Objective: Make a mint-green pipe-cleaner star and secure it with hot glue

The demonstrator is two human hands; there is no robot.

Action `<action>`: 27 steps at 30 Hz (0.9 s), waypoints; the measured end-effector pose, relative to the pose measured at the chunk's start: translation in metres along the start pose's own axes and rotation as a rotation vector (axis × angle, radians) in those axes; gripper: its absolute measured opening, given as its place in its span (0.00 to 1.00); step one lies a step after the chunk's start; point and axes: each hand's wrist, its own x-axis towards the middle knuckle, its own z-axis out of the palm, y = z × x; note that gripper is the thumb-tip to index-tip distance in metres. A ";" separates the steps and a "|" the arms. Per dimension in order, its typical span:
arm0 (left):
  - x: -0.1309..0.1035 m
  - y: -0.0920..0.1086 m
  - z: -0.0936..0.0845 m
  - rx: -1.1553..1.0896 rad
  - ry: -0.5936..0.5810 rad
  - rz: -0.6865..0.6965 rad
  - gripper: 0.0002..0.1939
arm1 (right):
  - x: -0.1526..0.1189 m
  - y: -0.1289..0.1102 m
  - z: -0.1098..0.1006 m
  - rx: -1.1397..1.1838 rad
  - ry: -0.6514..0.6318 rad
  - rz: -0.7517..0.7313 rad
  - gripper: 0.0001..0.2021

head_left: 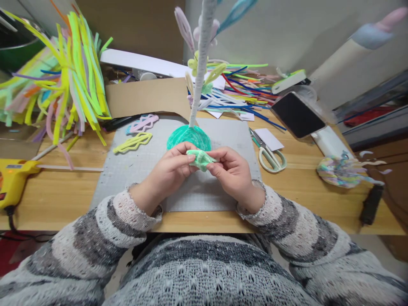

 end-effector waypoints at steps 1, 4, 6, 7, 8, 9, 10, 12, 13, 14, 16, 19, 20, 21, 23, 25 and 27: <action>-0.001 0.000 0.000 0.060 0.011 0.016 0.10 | 0.000 0.000 0.000 -0.001 -0.007 0.007 0.09; -0.002 0.000 -0.001 0.336 0.080 0.116 0.12 | 0.002 0.000 0.002 -0.009 -0.022 0.055 0.10; -0.002 -0.001 -0.001 0.442 0.106 0.171 0.11 | 0.004 -0.001 0.002 0.026 -0.025 0.095 0.12; -0.001 -0.001 -0.001 0.438 0.111 0.179 0.11 | 0.006 -0.001 0.001 0.073 -0.029 0.123 0.13; 0.000 -0.002 -0.001 0.404 0.114 0.173 0.11 | 0.007 -0.001 0.001 0.131 -0.034 0.157 0.13; 0.000 -0.003 -0.001 0.357 0.120 0.156 0.12 | 0.008 0.000 0.000 0.192 -0.043 0.195 0.13; 0.001 -0.004 -0.001 0.306 0.128 0.135 0.13 | 0.009 0.000 -0.001 0.244 -0.052 0.231 0.13; 0.002 -0.004 0.000 0.209 0.142 0.088 0.14 | 0.010 0.000 -0.003 0.303 -0.069 0.273 0.12; 0.003 -0.004 0.000 0.170 0.147 0.067 0.15 | 0.010 -0.001 -0.004 0.307 -0.074 0.277 0.12; 0.002 -0.004 0.001 0.137 0.153 0.053 0.15 | 0.010 -0.001 -0.005 0.302 -0.073 0.271 0.11; 0.002 -0.002 0.002 0.100 0.158 0.037 0.16 | 0.010 -0.002 -0.005 0.277 -0.060 0.247 0.11; 0.002 -0.001 0.004 0.087 0.157 0.034 0.16 | 0.010 -0.004 -0.005 0.213 -0.028 0.191 0.10; 0.002 -0.001 0.004 0.082 0.152 0.035 0.16 | 0.009 -0.005 -0.005 0.186 -0.017 0.170 0.10; 0.002 -0.002 0.004 0.076 0.148 0.036 0.16 | 0.009 -0.005 -0.004 0.159 -0.008 0.152 0.10; 0.002 -0.003 0.003 0.055 0.144 0.041 0.15 | 0.009 -0.004 -0.002 0.115 0.007 0.122 0.09; 0.003 -0.004 0.003 0.034 0.142 0.041 0.15 | 0.008 -0.003 0.000 0.083 0.027 0.100 0.09; 0.003 -0.005 0.003 0.018 0.136 0.036 0.14 | 0.007 -0.001 0.002 0.053 0.063 0.075 0.09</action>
